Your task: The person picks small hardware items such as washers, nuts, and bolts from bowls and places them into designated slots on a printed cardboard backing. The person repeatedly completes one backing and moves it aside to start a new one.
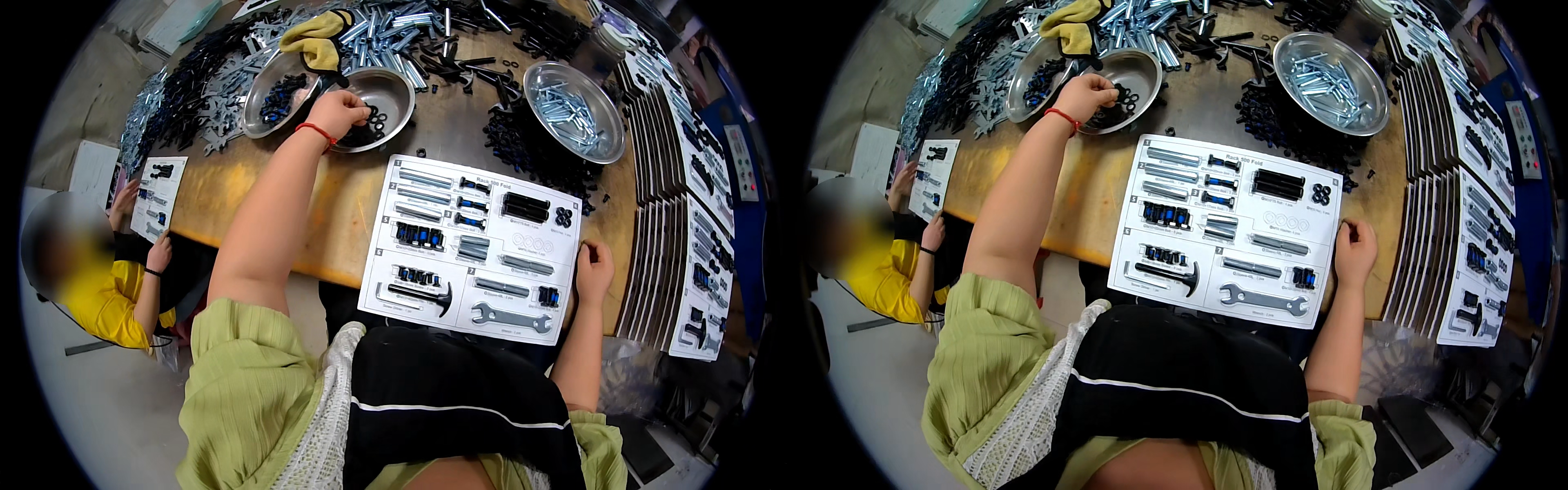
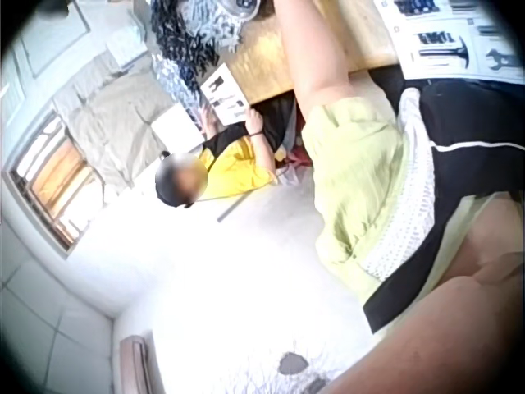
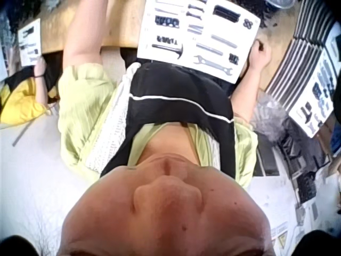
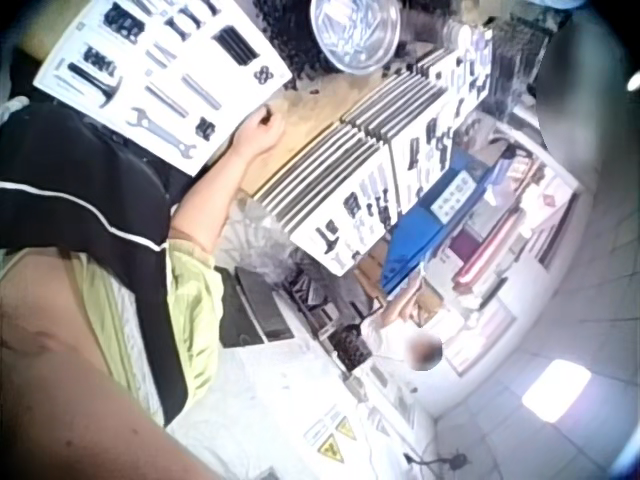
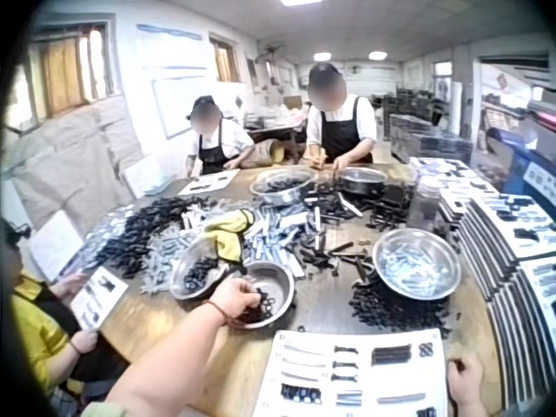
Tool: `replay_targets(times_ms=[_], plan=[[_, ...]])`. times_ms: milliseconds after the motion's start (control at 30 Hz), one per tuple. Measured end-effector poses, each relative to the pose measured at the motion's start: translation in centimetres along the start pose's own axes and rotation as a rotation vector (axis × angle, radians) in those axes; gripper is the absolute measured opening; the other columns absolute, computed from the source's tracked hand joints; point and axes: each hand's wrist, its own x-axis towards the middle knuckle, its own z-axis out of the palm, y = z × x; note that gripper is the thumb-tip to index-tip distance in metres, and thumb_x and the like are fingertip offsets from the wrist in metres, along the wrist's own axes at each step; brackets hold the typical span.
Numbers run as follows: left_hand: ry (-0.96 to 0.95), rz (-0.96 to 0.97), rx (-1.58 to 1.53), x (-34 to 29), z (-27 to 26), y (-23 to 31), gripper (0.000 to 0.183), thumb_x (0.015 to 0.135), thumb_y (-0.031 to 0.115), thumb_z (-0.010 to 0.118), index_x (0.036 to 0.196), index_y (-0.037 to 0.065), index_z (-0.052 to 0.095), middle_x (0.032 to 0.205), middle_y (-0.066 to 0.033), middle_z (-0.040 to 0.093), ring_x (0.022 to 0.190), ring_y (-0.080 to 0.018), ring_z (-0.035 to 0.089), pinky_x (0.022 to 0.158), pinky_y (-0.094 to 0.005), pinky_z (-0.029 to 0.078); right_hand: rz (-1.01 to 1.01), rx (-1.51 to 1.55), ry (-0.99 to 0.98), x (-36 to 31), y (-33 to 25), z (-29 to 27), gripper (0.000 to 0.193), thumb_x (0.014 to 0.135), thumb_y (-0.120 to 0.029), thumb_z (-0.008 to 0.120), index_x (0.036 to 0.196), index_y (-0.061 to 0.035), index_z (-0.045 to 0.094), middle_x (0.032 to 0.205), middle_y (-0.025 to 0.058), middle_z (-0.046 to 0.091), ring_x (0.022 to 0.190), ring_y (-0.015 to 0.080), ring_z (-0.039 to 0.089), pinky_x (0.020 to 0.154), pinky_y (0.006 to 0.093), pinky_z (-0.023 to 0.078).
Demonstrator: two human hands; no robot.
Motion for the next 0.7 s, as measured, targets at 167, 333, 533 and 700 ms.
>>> replay_targets(times_ms=[167, 333, 533, 700], plan=[[-0.147, -0.043, -0.632, -4.9, 4.1, 5.6, 0.017, 0.091, 0.016, 0.07, 0.103, 0.004, 0.067, 0.086, -0.0006, 0.068, 0.076, -0.0052, 0.06, 0.063, -0.0196, 0.043, 0.163, 0.29, 0.002, 1.2, -3.4, -0.3, 0.013, 0.089, -0.005, 0.066, 0.099, 0.0025, 0.068, 0.091, 0.0043, 0.067, 0.079, 0.0101, 0.06, 0.071, 0.0244, 0.048], [-0.419, 0.116, -0.55, -10.3, 11.5, 10.8, 0.02, 0.089, 0.016, 0.072, 0.101, 0.002, 0.067, 0.084, -0.0018, 0.068, 0.077, -0.0071, 0.061, 0.066, -0.0206, 0.043, 0.133, 0.664, -0.327, 2.2, -15.8, 1.7, 0.018, 0.086, -0.008, 0.071, 0.102, 0.001, 0.068, 0.085, 0.0021, 0.065, 0.076, 0.008, 0.058, 0.067, 0.0216, 0.047], [-0.392, 0.165, -0.336, -13.3, 18.1, 12.3, 0.018, 0.083, 0.015, 0.075, 0.093, 0.0, 0.073, 0.084, -0.0064, 0.071, 0.077, -0.0124, 0.064, 0.071, -0.0273, 0.052, 0.214, 0.633, -0.534, 2.5, -13.3, 2.0, 0.013, 0.086, -0.011, 0.071, 0.091, -0.0002, 0.066, 0.078, -0.0002, 0.064, 0.068, 0.0075, 0.055, 0.06, 0.0226, 0.044], [-0.307, 0.413, 0.245, -14.7, 22.1, 11.0, 0.016, 0.083, 0.022, 0.072, 0.092, 0.009, 0.076, 0.095, -0.0096, 0.07, 0.085, -0.0268, 0.066, 0.076, -0.0362, 0.053, 0.191, 0.104, -0.577, 1.1, -10.8, 0.7, 0.008, 0.086, -0.007, 0.07, 0.088, -0.0009, 0.066, 0.074, -0.0005, 0.06, 0.068, 0.0066, 0.052, 0.063, 0.0236, 0.044]])
